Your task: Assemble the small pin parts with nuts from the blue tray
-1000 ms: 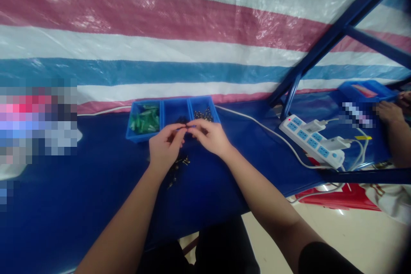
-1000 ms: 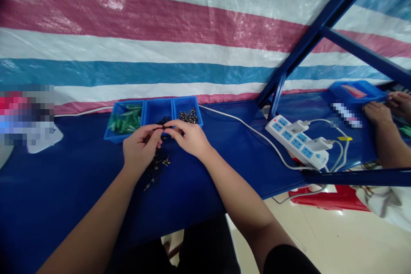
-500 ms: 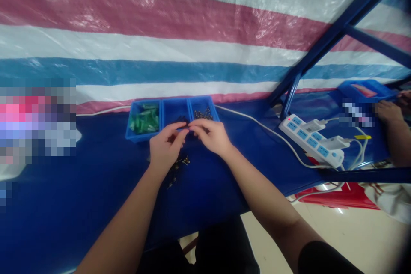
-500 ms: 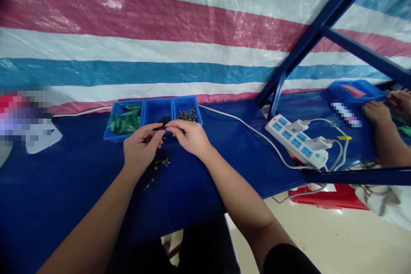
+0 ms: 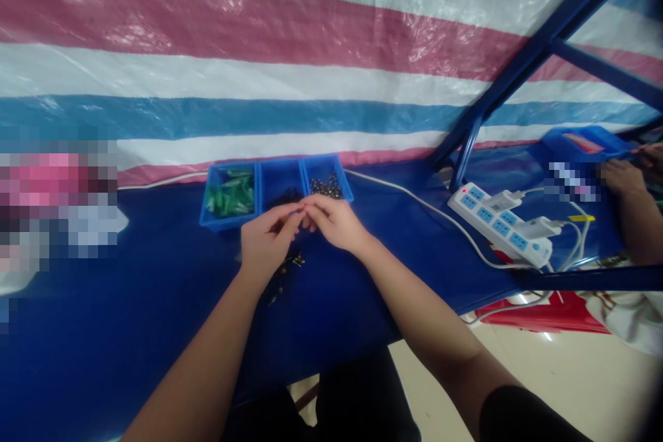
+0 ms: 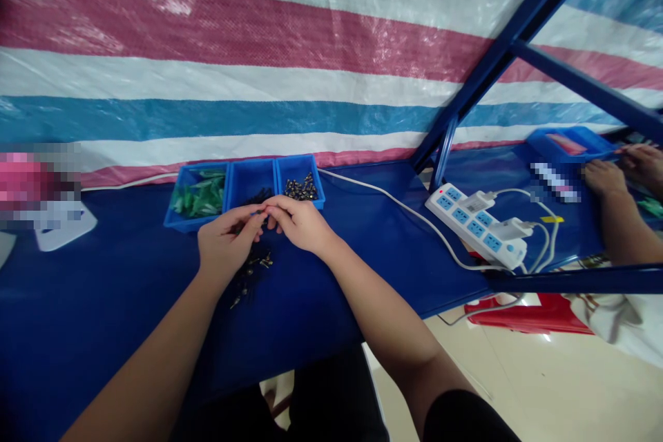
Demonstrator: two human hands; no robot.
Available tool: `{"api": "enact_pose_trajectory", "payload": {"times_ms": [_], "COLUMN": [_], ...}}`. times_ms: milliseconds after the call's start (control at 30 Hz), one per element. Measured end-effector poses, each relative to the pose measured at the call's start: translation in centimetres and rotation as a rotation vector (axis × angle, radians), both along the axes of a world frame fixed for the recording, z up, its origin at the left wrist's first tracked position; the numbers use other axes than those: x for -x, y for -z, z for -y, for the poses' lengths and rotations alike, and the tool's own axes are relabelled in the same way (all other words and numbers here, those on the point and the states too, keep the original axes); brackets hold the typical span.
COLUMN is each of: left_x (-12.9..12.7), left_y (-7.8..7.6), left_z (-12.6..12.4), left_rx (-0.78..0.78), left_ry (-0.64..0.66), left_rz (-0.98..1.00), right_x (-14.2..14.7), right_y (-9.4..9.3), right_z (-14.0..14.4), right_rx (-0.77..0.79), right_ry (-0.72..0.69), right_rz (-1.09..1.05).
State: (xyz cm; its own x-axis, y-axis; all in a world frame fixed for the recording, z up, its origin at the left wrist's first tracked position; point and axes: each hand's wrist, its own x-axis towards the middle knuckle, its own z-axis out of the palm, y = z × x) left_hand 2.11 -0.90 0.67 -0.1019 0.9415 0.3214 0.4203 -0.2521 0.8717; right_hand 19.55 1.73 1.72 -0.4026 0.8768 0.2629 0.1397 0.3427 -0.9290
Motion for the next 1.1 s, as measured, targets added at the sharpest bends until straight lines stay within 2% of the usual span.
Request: {"api": "enact_pose_trajectory", "payload": {"times_ms": [300, 500, 633, 833, 1100], "left_x": [0.0, 0.1, 0.2, 0.1, 0.4], "left_y": [0.0, -0.6, -0.9, -0.6, 0.3], "left_z": [0.0, -0.3, -0.6, -0.8, -1.0], "left_rx": [-0.016, 0.038, 0.096, 0.16, 0.169], "left_ry": [-0.021, -0.147, -0.206, -0.182, -0.149], "left_rz": [-0.02, -0.002, 0.124, 0.177, 0.163], "right_x": [0.0, -0.2, -0.7, -1.2, -1.0], "right_y": [0.0, -0.9, -1.3, -1.6, -1.6], "right_z": [0.1, 0.3, 0.3, 0.2, 0.2], "right_rx": [-0.001, -0.027, -0.043, 0.072, 0.062], "right_ry": [-0.005, 0.013, -0.108, -0.339, -0.354], "right_rz": [0.016, 0.276, 0.493, 0.553, 0.639]}}
